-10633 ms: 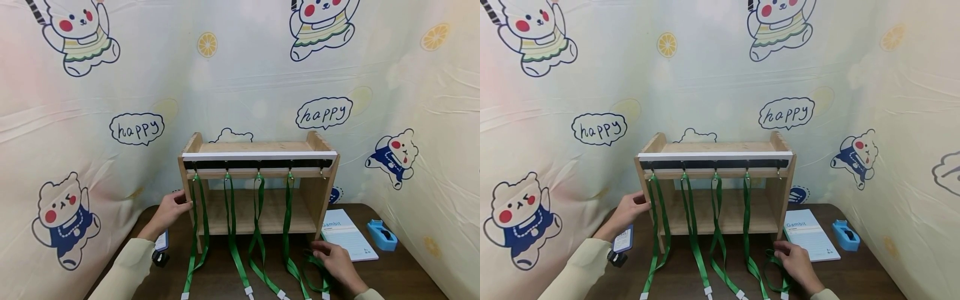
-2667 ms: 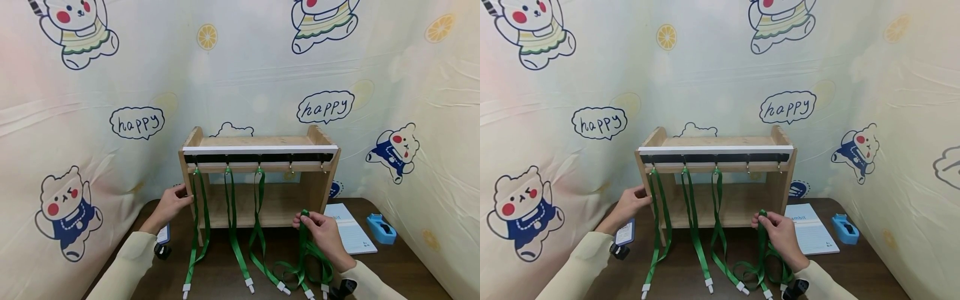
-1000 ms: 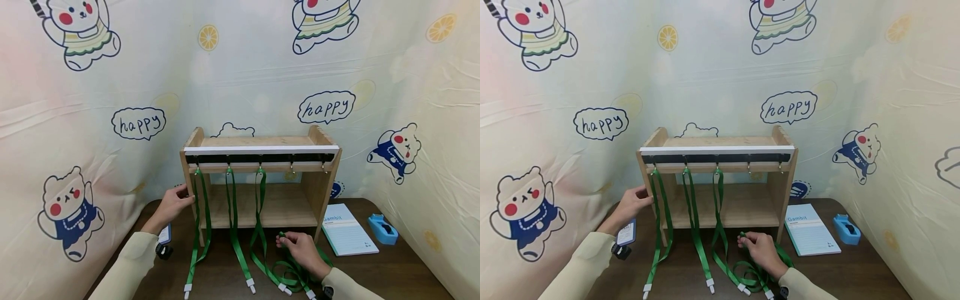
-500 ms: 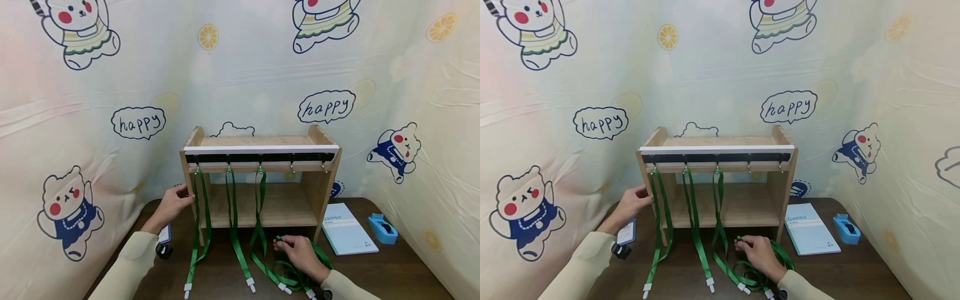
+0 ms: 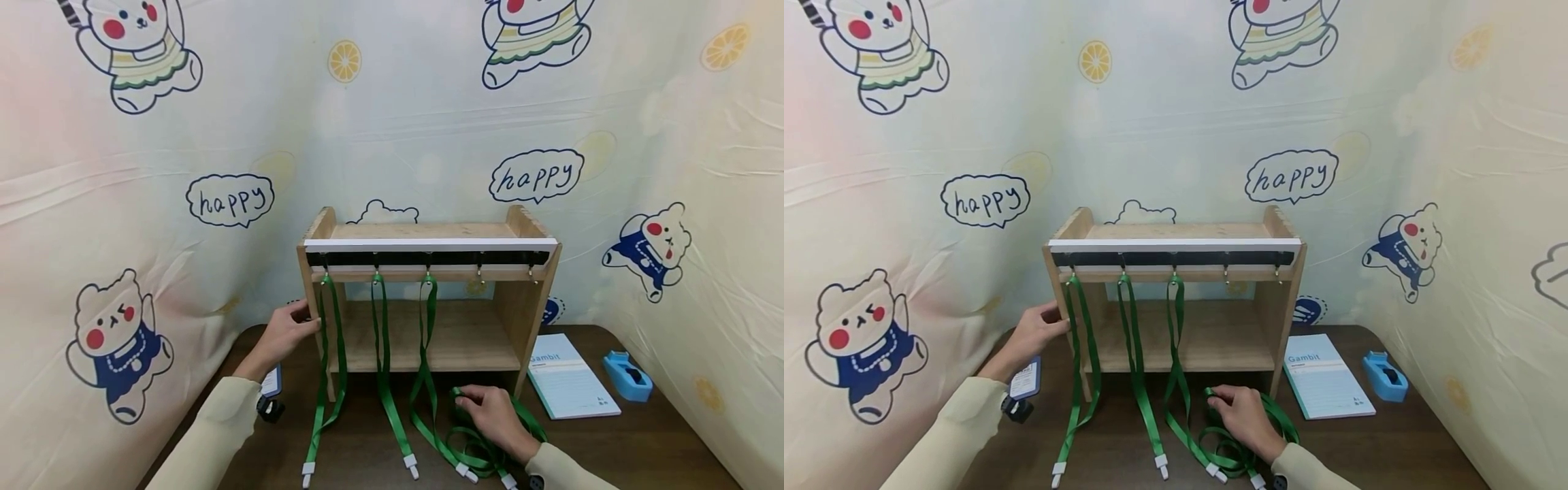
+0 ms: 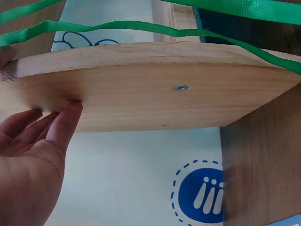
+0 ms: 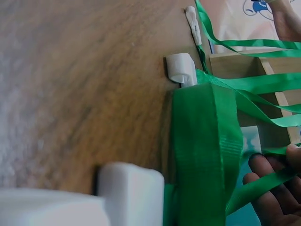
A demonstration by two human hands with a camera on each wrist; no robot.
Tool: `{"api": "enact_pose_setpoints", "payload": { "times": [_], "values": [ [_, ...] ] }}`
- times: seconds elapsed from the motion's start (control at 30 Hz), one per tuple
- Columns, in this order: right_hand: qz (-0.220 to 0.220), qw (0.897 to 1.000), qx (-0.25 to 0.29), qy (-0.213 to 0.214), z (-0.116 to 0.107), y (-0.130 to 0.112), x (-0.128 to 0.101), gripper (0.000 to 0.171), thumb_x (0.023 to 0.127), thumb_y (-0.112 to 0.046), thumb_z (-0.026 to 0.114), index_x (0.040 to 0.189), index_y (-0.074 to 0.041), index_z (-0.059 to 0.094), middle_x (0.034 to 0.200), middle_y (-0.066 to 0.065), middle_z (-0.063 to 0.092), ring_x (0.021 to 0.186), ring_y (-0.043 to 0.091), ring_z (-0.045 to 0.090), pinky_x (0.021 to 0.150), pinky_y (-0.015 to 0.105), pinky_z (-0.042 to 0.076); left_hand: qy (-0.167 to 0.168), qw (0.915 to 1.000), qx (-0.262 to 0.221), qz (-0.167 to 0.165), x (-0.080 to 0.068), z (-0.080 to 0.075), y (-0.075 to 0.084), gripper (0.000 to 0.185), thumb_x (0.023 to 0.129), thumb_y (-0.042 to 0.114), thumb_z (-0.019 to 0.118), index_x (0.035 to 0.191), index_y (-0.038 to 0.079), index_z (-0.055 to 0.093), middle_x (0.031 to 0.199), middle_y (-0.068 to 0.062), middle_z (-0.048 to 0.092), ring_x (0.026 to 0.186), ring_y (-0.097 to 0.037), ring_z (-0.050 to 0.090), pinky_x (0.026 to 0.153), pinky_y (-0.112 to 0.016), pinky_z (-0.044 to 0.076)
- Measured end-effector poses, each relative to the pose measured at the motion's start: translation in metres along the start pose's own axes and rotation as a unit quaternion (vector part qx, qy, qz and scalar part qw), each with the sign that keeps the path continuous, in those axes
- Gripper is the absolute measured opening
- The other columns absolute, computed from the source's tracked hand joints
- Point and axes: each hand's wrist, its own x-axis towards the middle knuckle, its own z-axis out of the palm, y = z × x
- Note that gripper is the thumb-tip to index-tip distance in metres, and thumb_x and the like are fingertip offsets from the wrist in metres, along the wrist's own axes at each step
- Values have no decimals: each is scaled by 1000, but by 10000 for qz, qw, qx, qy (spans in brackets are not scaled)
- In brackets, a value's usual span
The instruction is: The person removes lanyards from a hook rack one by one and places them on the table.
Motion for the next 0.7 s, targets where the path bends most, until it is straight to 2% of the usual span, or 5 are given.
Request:
{"api": "enact_pose_setpoints", "payload": {
  "times": [0.27,0.5,0.7],
  "values": [
    [1,9993,-226,289,-1,-1,0,20,92,-21,73,111,-19,79,103,-5,79,87,1,71,70,20,55,3,9999,-111,0,1,1,0,44,94,18,68,136,8,62,120,-17,68,102,-22,62,84,-32,54],
    [43,9989,242,392,-4,-5,0,21,92,-14,73,109,-24,77,105,2,79,92,6,74,75,19,57,-3,10000,-87,-4,2,1,-2,45,95,22,68,137,8,61,119,-17,68,102,-20,62,82,-28,53],
    [135,9973,552,470,-9,-10,-1,21,92,-12,73,109,-24,77,106,6,79,94,11,75,76,19,57,-5,10000,-55,-27,2,1,-2,48,95,23,68,140,9,59,121,-17,68,104,-21,62,86,-36,55]
  ]
}}
